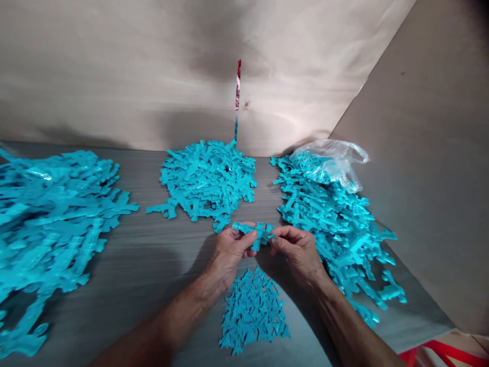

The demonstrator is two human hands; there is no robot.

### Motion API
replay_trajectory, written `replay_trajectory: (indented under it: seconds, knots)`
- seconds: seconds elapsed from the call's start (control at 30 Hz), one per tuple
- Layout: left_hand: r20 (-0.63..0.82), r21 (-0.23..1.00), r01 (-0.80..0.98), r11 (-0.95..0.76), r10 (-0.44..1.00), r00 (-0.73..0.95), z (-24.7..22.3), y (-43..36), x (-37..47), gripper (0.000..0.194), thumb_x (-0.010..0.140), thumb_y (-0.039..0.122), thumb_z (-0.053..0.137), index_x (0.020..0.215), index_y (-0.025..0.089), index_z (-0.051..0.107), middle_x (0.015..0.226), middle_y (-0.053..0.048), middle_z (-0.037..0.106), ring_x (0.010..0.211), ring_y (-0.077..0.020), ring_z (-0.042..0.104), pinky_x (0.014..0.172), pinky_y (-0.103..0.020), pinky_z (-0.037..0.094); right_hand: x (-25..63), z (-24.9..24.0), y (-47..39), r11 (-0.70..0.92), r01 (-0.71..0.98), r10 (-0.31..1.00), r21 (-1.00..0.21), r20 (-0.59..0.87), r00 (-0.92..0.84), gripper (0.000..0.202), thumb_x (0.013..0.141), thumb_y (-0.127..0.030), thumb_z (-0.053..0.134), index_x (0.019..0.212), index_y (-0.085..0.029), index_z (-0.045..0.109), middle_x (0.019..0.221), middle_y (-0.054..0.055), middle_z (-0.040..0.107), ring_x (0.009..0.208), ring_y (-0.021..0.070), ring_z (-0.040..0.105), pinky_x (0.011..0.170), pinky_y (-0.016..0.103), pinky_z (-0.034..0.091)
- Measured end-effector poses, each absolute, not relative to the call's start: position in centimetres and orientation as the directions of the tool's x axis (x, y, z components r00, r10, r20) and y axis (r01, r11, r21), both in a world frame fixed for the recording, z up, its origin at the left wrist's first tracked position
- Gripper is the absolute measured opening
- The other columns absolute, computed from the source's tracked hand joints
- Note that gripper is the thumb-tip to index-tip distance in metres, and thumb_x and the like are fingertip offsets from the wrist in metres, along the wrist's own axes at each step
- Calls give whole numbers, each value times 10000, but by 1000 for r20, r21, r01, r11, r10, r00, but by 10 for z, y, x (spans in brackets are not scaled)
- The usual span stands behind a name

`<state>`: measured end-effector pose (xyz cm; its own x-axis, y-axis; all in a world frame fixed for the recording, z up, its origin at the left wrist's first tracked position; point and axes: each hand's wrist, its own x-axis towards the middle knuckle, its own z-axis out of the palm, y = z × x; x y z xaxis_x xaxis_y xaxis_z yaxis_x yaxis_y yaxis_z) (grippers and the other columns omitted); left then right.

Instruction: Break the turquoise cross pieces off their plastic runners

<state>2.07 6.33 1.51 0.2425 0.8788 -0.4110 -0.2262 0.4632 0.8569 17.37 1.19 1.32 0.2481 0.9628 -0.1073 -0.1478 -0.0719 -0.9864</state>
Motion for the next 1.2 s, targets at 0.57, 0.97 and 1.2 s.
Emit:
replay_trajectory:
  seconds: [0.57, 0.97, 1.2]
  knots:
    - [-426, 830, -243, 502, 852, 304, 22, 57, 22, 407, 707, 423, 786, 990, 138, 720, 810, -46, 683, 680, -147, 623, 592, -280, 570, 172, 14, 12, -103, -279, 949, -955, -179, 259, 208, 652, -290, 821, 796, -158, 748, 553, 11, 673, 515, 129, 583, 583, 278, 454]
    - [-411, 859, -186, 478, 858, 308, 22, 49, 28, 409, 628, 398, 830, 919, 139, 706, 775, -39, 690, 670, -152, 628, 564, -264, 557, 166, 10, 5, 94, 247, 926, -964, 175, 333, 78, 732, -191, 661, 797, -218, 696, 665, -14, 652, 571, 133, 551, 569, 268, 455]
    - [-404, 879, -142, 456, 868, 288, 21, 48, 29, 303, 619, 346, 810, 824, 143, 716, 696, -19, 683, 583, -138, 614, 507, -238, 508, 167, 9, 5, 199, 402, 906, -894, 324, 273, 97, 765, -175, 620, 813, -236, 677, 716, -14, 654, 639, 149, 583, 626, 283, 470]
